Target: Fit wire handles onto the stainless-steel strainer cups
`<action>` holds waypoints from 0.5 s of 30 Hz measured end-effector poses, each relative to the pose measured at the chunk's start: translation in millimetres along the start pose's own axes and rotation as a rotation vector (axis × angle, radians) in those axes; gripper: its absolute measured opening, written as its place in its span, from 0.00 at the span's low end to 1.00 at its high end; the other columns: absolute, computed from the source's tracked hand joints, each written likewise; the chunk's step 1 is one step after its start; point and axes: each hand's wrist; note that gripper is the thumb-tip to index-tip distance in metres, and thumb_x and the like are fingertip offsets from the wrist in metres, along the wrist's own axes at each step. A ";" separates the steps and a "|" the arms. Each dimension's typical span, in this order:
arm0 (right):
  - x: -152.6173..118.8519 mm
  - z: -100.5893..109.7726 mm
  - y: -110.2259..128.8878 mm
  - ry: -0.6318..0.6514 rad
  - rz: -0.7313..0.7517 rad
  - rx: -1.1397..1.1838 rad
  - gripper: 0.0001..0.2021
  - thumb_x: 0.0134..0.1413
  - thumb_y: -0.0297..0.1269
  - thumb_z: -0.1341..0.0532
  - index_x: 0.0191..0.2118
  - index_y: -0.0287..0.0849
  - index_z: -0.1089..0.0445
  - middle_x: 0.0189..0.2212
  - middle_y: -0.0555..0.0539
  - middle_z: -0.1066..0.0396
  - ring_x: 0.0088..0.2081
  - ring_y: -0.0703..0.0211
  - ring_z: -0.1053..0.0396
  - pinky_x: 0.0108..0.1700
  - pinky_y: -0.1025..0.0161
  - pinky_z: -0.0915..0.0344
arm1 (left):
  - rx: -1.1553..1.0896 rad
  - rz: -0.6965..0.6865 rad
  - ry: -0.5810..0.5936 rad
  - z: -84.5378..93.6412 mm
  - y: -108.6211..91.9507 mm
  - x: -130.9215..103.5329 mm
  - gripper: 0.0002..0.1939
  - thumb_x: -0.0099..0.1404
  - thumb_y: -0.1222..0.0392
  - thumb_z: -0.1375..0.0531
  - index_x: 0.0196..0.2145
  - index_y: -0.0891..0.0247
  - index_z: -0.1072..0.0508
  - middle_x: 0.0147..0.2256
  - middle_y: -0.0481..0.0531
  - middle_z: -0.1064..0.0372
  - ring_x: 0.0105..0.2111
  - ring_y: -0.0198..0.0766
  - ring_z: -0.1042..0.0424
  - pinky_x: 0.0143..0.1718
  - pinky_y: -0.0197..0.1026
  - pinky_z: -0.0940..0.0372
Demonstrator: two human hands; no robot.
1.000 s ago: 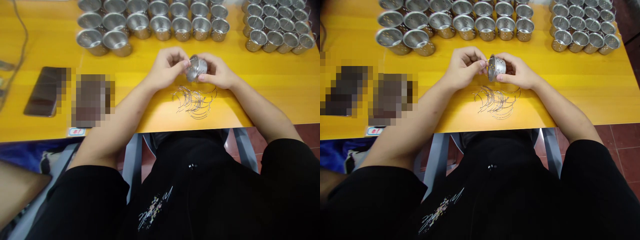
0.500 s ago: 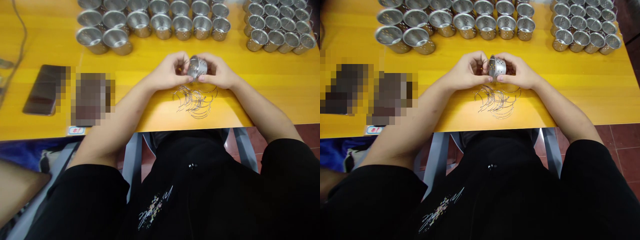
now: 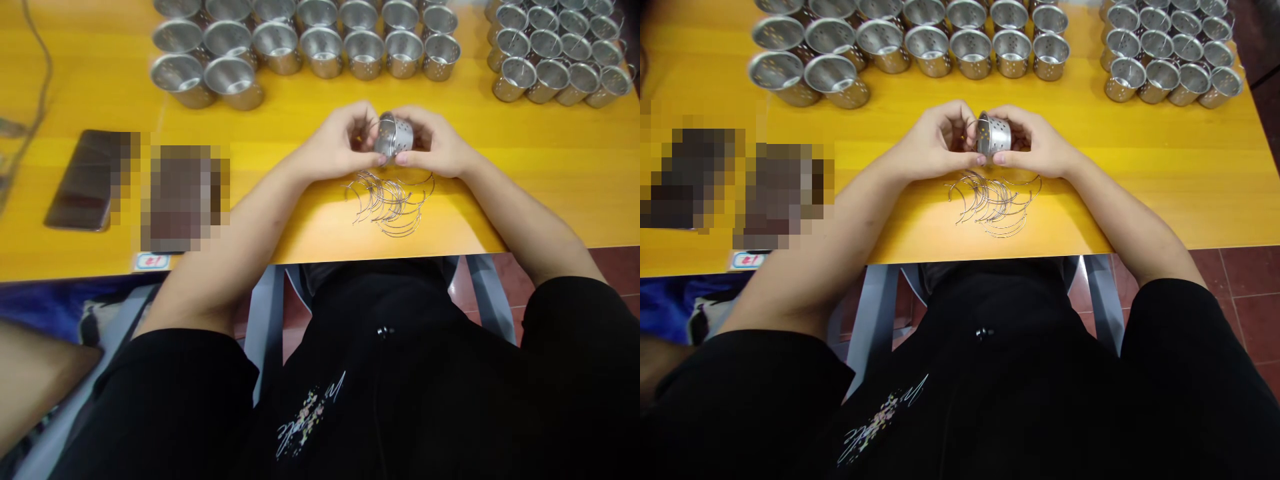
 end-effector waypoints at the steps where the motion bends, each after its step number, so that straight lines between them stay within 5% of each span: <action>1: -0.2 0.7 -1.2 -0.003 -0.003 -0.008 0.57 0.45 0.85 0.11 0.69 0.50 0.20 0.65 0.43 0.11 0.65 0.38 0.14 0.73 0.42 0.16 | 0.007 0.000 -0.012 0.8 1.1 0.1 0.40 0.58 0.28 0.08 0.44 0.52 0.26 0.39 0.48 0.29 0.38 0.44 0.29 0.43 0.51 0.34; 8: -3.1 0.4 9.9 -0.038 -0.105 -0.034 0.56 0.38 0.84 0.09 0.65 0.53 0.19 0.62 0.46 0.11 0.61 0.39 0.16 0.68 0.43 0.16 | 0.098 -0.122 -0.048 7.5 17.1 6.0 0.37 0.68 0.15 0.18 0.51 0.47 0.17 0.46 0.48 0.16 0.40 0.44 0.33 0.46 0.56 0.34; 15: -0.8 -1.0 9.2 -0.027 -0.085 -0.004 0.57 0.37 0.81 0.08 0.64 0.50 0.20 0.65 0.42 0.12 0.61 0.41 0.18 0.70 0.45 0.19 | 0.301 -0.069 -0.109 2.1 -0.7 3.0 0.27 0.78 0.24 0.26 0.48 0.49 0.21 0.43 0.49 0.21 0.49 0.50 0.33 0.53 0.57 0.34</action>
Point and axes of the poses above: each hand's wrist, its own x-axis towards the middle knuckle, its own z-axis out of the back of the hand, y = z × x
